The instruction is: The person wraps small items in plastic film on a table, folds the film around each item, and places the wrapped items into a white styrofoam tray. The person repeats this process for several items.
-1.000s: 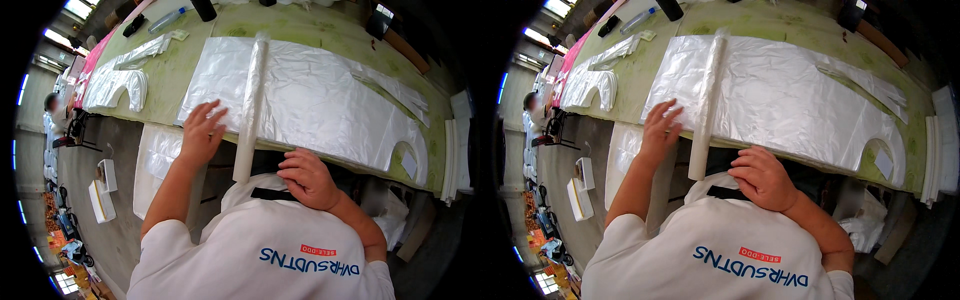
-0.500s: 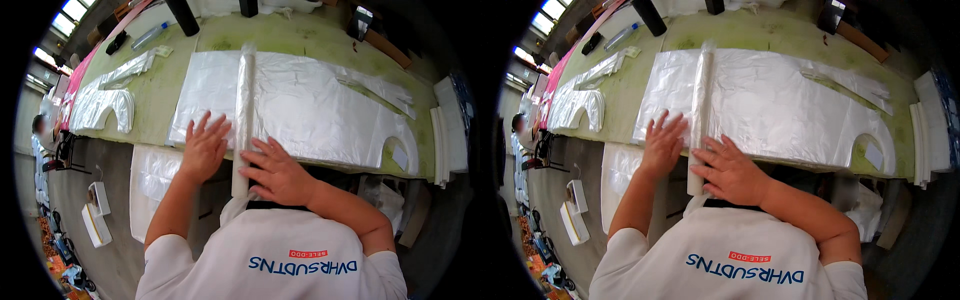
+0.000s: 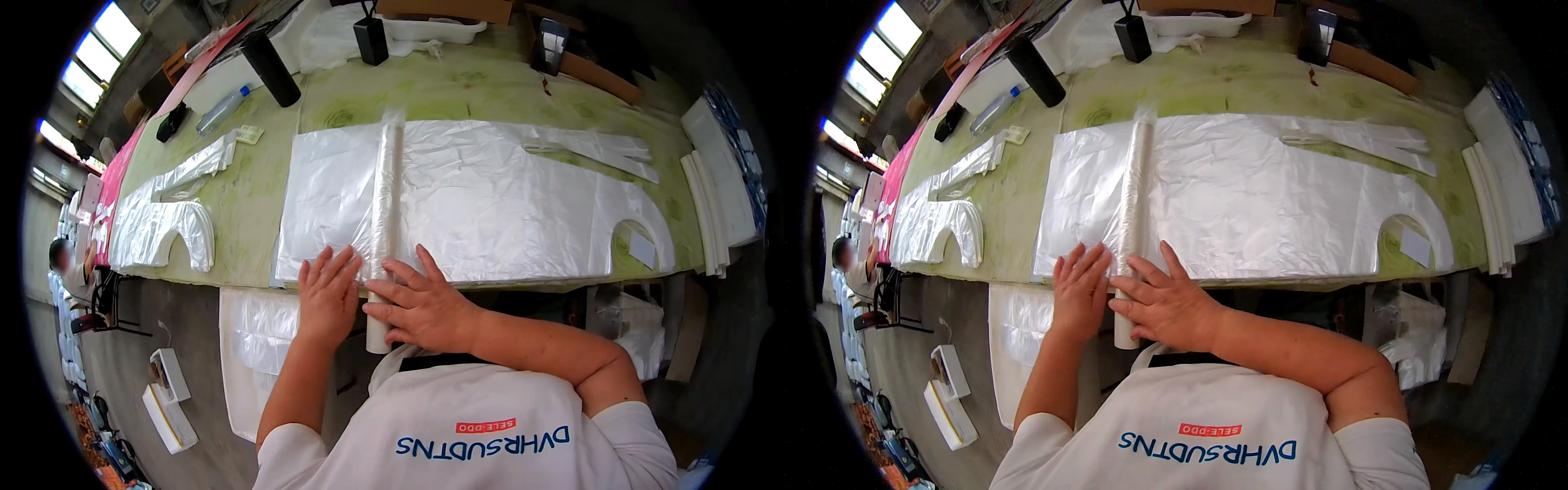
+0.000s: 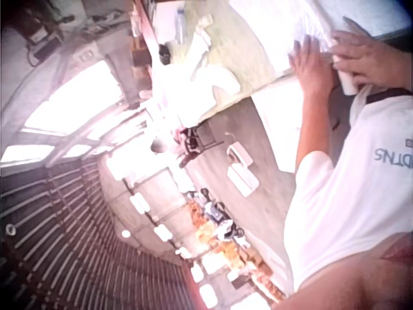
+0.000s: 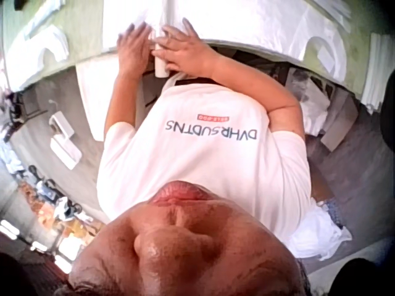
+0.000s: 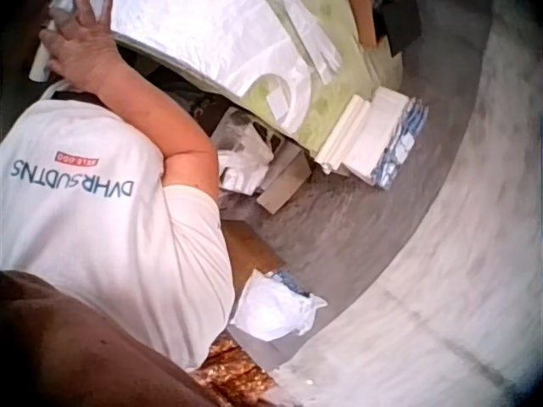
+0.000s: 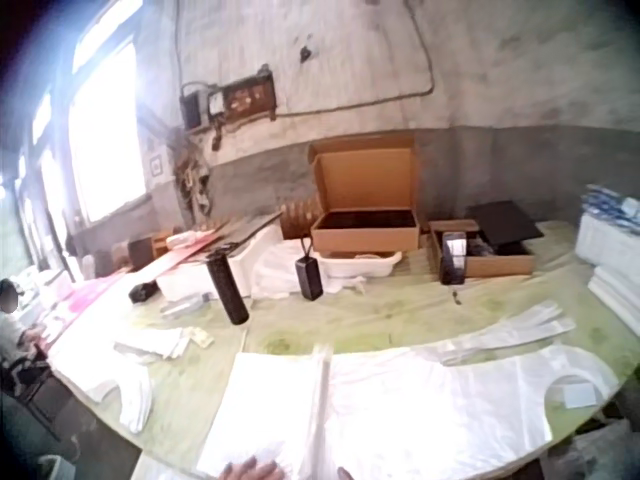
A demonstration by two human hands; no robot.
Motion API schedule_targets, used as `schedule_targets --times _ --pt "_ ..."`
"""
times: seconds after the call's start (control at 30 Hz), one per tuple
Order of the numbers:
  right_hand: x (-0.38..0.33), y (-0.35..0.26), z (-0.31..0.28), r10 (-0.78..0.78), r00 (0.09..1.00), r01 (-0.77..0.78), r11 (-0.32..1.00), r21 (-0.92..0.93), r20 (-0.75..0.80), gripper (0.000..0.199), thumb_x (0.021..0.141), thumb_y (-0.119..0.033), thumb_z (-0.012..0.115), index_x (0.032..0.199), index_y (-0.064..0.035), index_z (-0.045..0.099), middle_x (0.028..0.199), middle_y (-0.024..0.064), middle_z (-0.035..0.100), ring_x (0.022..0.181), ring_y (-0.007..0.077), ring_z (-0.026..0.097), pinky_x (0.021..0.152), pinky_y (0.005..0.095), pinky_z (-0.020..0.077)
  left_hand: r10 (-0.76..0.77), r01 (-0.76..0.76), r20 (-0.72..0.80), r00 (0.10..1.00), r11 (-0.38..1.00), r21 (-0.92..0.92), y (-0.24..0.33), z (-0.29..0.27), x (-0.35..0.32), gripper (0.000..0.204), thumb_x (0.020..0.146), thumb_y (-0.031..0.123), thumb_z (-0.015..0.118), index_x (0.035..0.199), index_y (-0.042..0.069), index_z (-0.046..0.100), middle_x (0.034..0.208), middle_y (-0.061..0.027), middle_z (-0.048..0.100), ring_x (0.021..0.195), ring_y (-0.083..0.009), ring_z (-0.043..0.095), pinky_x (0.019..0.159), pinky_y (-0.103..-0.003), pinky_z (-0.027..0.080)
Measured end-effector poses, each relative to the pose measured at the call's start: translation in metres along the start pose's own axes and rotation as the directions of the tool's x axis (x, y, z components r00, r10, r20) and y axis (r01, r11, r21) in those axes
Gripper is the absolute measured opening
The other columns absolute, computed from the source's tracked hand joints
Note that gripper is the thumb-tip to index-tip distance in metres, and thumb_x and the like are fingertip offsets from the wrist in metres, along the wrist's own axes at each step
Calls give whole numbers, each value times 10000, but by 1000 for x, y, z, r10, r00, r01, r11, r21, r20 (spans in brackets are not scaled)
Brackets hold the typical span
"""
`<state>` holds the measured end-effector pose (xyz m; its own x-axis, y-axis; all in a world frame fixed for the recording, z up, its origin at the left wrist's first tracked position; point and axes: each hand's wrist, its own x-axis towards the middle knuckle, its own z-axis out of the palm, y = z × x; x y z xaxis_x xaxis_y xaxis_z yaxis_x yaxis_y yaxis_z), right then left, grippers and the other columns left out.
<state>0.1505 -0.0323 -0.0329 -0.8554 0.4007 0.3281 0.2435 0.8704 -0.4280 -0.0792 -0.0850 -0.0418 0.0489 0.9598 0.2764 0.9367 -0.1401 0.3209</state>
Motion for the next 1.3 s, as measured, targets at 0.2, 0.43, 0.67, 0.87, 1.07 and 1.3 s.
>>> schedule_targets --times 0.2,0.43,0.67,0.87,1.07,1.3 --pt "14 -1 6 -10 998 8 1000 -19 -63 474 840 -407 734 1254 -183 674 1404 66 522 1435 326 326 1176 704 174 42 -85 -163 986 960 -267 23 -29 43 266 911 109 670 1174 81 702 1282 -135 656 1221 -342 572 1069 -442 404" --pt "-8 -6 -19 -22 980 51 988 143 -196 233 846 -236 741 1052 -129 726 1240 88 619 1269 359 492 1122 645 326 115 -100 37 993 954 -282 33 -21 57 293 849 142 753 1136 87 744 1335 -107 641 1242 -349 572 1060 -469 437" --pt "-40 -1 -34 -8 955 88 962 260 -297 212 797 -122 773 1007 -107 750 1211 115 628 1206 368 539 1098 547 395 49 -56 -98 994 996 -70 39 -33 51 537 820 69 707 1346 73 598 1494 -197 484 1381 -419 429 1156 -495 352" --pt "-45 -1 -31 -60 956 155 935 318 -287 216 791 -107 778 1004 -96 748 1211 125 636 1211 373 539 1087 527 410 -200 200 142 969 980 17 20 -16 43 713 871 102 675 1535 103 417 1618 -213 303 1472 -437 306 1188 -504 319" --pt "-58 4 -43 55 940 82 921 381 -337 322 824 -52 759 1140 -80 704 1249 114 636 1203 327 563 1043 443 460 -318 384 215 923 773 -504 12 -19 45 726 899 -9 562 1581 95 335 1602 -185 354 1455 -312 392 1156 -383 368" --pt "-76 -2 -48 576 817 -274 320 907 43 580 976 -76 659 1506 -88 424 1272 117 558 1069 177 591 920 308 527 -348 473 475 809 -96 -876 133 -6 48 707 977 -17 484 1622 120 230 1440 -111 533 1194 -158 572 1003 -320 487"
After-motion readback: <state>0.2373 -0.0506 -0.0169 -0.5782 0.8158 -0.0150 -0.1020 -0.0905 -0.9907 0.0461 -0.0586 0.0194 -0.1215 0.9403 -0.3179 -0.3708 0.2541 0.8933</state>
